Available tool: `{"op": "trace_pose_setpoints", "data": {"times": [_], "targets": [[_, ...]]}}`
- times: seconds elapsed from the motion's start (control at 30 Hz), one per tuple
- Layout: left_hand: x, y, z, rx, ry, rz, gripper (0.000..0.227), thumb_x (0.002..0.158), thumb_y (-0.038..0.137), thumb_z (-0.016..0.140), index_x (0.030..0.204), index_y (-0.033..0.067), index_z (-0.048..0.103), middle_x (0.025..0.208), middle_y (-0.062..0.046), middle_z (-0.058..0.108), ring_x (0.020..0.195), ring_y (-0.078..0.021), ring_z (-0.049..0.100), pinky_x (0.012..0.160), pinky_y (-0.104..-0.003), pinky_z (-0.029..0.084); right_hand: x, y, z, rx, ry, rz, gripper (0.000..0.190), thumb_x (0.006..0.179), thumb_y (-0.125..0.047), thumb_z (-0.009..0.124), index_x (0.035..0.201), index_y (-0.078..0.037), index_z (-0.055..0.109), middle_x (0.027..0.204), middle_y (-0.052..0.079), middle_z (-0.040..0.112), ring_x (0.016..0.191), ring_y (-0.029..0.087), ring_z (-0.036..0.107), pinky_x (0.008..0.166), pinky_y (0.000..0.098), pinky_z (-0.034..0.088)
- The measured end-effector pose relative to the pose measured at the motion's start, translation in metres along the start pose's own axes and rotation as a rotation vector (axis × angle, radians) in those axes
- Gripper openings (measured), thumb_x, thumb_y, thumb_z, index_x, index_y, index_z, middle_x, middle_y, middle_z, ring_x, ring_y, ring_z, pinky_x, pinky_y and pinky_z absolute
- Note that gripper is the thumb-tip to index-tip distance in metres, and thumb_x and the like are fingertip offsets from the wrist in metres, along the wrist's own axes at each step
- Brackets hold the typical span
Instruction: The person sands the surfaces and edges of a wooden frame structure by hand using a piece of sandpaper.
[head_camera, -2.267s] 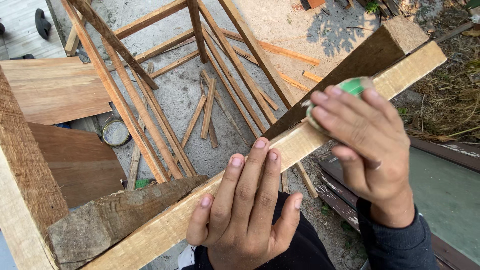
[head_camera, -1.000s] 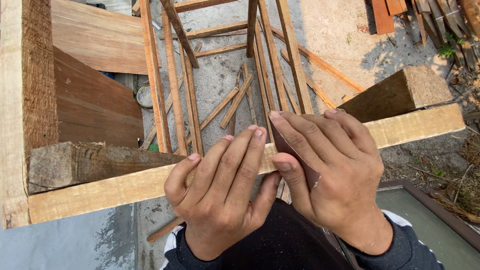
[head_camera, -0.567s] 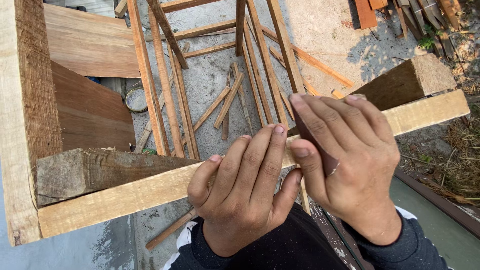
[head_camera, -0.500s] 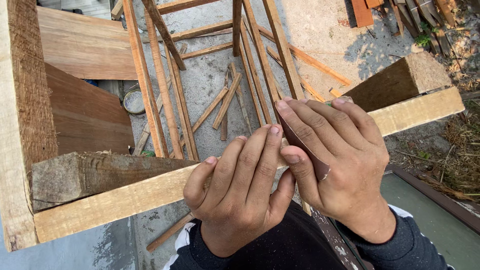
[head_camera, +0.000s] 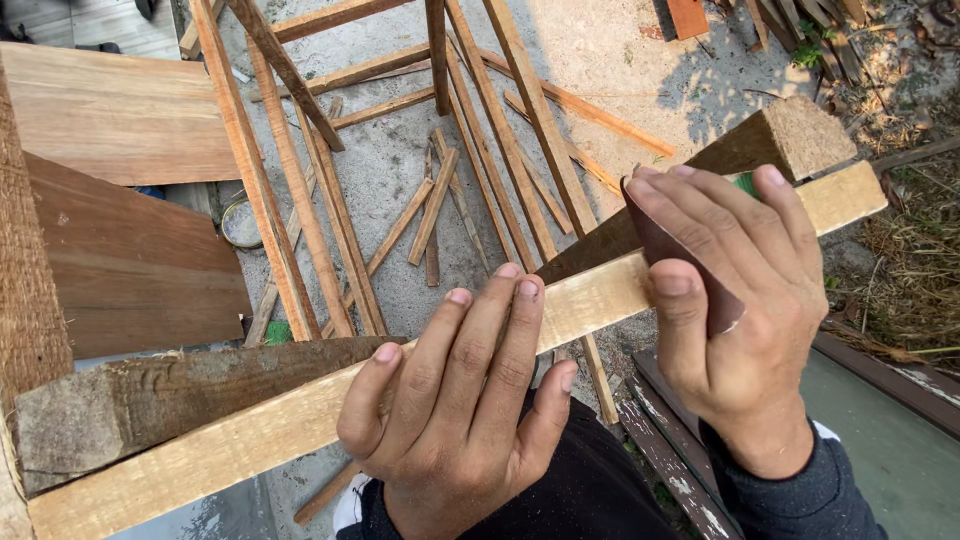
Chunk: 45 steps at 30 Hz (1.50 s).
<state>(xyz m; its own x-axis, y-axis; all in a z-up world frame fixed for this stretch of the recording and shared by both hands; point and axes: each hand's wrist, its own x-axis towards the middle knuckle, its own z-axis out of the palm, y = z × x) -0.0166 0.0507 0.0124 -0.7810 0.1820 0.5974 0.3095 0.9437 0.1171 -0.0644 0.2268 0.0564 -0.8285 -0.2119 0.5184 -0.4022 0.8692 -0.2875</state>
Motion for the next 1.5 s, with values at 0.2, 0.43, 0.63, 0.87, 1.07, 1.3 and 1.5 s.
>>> {"op": "trace_pose_setpoints", "data": {"times": [0.2,0.43,0.63,0.87,1.07,1.3,1.5], "targets": [[0.010,-0.003,-0.022,-0.081,-0.254,0.032,0.059,0.101,0.054,0.050,0.146,0.0184,0.060,0.152,-0.002,0.058,0.140,-0.0146,0.051,0.120,-0.045,0.022,-0.008,-0.009,0.010,0.026,-0.015,-0.090,0.050,0.109,-0.036,0.035,0.128,-0.005,0.070,0.129,0.011,0.071,0.127,0.028,0.064,0.119,0.0451,0.034],[0.013,0.008,-0.012,-0.057,-0.258,0.047,0.068,0.101,0.061,0.053,0.151,0.0166,0.054,0.156,-0.003,0.053,0.144,-0.0153,0.046,0.124,-0.044,0.021,-0.015,-0.004,0.012,-0.003,0.007,-0.072,0.050,0.110,-0.035,0.036,0.128,-0.003,0.070,0.129,0.013,0.072,0.127,0.029,0.064,0.120,0.0429,0.036],[0.006,0.009,-0.006,0.001,-0.206,0.060,0.064,0.104,0.066,0.049,0.149,0.0230,0.058,0.154,0.005,0.056,0.141,-0.0118,0.049,0.124,-0.039,0.019,-0.006,0.014,0.001,-0.008,0.053,0.018,0.050,0.114,-0.036,0.033,0.131,-0.002,0.066,0.132,0.013,0.068,0.132,0.029,0.060,0.123,0.0459,0.032],[0.004,0.007,0.001,-0.017,-0.144,0.084,0.052,0.106,0.062,0.047,0.142,0.0292,0.065,0.148,0.009,0.062,0.138,-0.0103,0.051,0.123,-0.040,0.019,-0.020,0.028,0.009,0.055,0.038,-0.194,0.056,0.115,-0.041,0.030,0.131,-0.005,0.070,0.132,0.012,0.072,0.135,0.027,0.062,0.126,0.0459,0.029],[0.001,0.010,0.004,0.008,-0.126,0.085,0.046,0.106,0.062,0.047,0.141,0.0375,0.064,0.147,0.010,0.063,0.136,-0.0091,0.051,0.122,-0.038,0.016,-0.031,0.028,0.024,0.051,0.138,-0.074,0.057,0.116,-0.043,0.028,0.129,-0.006,0.070,0.133,0.010,0.072,0.136,0.027,0.062,0.129,0.0419,0.028],[-0.002,0.005,0.004,-0.005,-0.129,0.121,0.041,0.108,0.061,0.046,0.139,0.0409,0.065,0.146,0.010,0.063,0.133,-0.0091,0.053,0.119,-0.035,0.015,-0.028,0.046,0.012,0.071,0.202,0.021,0.057,0.117,-0.044,0.027,0.129,-0.006,0.068,0.134,0.010,0.069,0.136,0.026,0.061,0.127,0.0406,0.028],[0.004,0.007,0.006,-0.011,-0.071,0.132,0.045,0.108,0.059,0.044,0.138,0.0358,0.069,0.143,0.010,0.067,0.131,-0.0086,0.056,0.119,-0.034,0.016,-0.041,0.030,0.014,0.049,0.083,-0.099,0.056,0.115,-0.040,0.032,0.128,-0.002,0.071,0.133,0.012,0.071,0.135,0.028,0.062,0.125,0.0424,0.031]]}}
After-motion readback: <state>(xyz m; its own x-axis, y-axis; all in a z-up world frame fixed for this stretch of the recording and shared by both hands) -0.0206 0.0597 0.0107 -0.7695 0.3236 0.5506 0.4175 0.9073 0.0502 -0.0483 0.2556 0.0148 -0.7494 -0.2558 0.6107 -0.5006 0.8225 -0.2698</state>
